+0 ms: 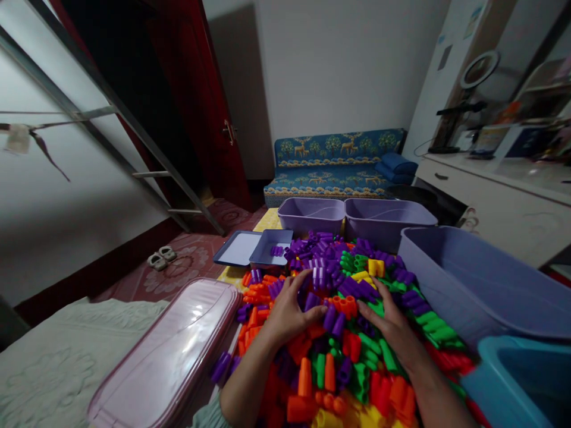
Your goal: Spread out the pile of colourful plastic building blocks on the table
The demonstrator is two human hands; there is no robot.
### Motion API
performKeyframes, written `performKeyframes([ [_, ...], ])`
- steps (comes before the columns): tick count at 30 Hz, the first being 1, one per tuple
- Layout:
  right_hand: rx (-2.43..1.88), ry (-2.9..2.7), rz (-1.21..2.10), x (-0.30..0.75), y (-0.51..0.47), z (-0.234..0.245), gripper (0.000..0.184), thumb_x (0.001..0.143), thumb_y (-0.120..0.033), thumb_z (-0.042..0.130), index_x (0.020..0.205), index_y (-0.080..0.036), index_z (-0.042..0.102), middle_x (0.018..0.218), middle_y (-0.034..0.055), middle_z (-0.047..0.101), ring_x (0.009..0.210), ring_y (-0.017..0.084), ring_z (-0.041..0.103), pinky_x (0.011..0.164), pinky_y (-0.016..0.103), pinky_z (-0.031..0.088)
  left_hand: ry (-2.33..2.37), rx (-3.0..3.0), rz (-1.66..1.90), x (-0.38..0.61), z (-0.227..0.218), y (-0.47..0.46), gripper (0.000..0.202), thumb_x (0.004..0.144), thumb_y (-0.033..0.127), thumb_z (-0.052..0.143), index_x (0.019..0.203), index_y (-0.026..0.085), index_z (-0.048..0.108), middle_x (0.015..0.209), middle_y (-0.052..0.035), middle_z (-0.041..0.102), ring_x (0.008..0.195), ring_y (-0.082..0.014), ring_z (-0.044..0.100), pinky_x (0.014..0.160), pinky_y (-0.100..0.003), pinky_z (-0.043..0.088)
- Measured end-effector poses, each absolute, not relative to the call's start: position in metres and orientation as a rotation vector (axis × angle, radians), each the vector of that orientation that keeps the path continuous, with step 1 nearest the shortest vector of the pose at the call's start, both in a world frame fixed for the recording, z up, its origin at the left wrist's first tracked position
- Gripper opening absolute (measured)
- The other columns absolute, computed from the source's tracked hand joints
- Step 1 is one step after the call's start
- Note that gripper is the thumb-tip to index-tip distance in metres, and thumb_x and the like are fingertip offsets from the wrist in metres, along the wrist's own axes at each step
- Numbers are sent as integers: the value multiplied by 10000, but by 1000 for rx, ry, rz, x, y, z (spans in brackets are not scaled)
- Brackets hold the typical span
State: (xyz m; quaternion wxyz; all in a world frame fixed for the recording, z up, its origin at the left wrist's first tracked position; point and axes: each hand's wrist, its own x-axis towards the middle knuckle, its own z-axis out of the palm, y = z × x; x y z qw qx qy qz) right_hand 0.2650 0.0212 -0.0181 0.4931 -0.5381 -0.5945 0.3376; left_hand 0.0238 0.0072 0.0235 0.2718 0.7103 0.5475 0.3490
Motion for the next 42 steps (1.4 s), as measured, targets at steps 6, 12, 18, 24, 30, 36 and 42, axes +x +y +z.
performKeyframes([
  [6, -1190, -1298, 1019, 262, 14, -9, 701, 826, -531, 646, 1419, -253, 395, 1486, 106, 449, 1394, 266, 395, 1173, 478, 284, 1223, 2015, 980, 51, 42, 18, 781, 769, 527, 719, 1437, 231, 445, 1328, -124, 533, 1239, -282, 515, 1061, -408, 414],
  [12, -1126, -1245, 864, 262, 13, -7, 680, 835, -482, 652, 1425, -274, 386, 1495, 99, 428, 1401, 273, 381, 1164, 484, 303, 1009, 2199, 833, 64, 69, 27, 778, 794, 441, 718, 1474, 234, 402, 1427, -131, 498, 1300, -292, 487, 1088, -404, 395],
  [18, -1208, -1279, 754, 265, 19, -15, 697, 802, -507, 672, 1399, -266, 405, 1486, 109, 433, 1395, 282, 385, 1159, 475, 304, 847, 2392, 721, 53, 95, 50, 478, 895, 112, 457, 1343, 232, 575, 1227, -97, 650, 1121, -232, 615, 970, -356, 481],
  [24, -1257, -1250, 737, 264, 17, -12, 620, 804, -524, 652, 1334, -254, 478, 1397, 109, 521, 1296, 293, 497, 1092, 461, 397, 925, 2654, 607, 57, 86, 61, 552, 748, -1, 513, 1224, 237, 660, 1208, -98, 613, 1069, -235, 614, 895, -343, 519],
  [30, -1270, -1218, 751, 264, 18, -14, 585, 804, -535, 649, 1301, -260, 510, 1354, 101, 548, 1266, 294, 511, 1108, 493, 363, 1042, 2868, 604, 47, 93, 69, 319, 872, 271, 589, 1179, 257, 676, 1117, -90, 635, 1028, -248, 603, 909, -372, 489],
  [36, -1273, -1210, 760, 264, 19, -18, 595, 798, -538, 657, 1303, -260, 510, 1353, 101, 558, 1260, 294, 527, 1086, 469, 401, 1709, 2416, 694, -20, 78, 146, 578, 889, 470, 556, 1388, 183, 500, 1367, -144, 541, 1259, -279, 523, 1062, -393, 409],
  [42, -1283, -1194, 758, 263, 18, -18, 573, 804, -541, 648, 1278, -246, 520, 1308, 102, 588, 1237, 299, 545, 1051, 454, 435, 1635, 2419, 564, -17, 38, 162, 558, 940, 537, 436, 1372, 191, 511, 1457, -121, 503, 1451, -312, 282, 1169, -539, 213],
])
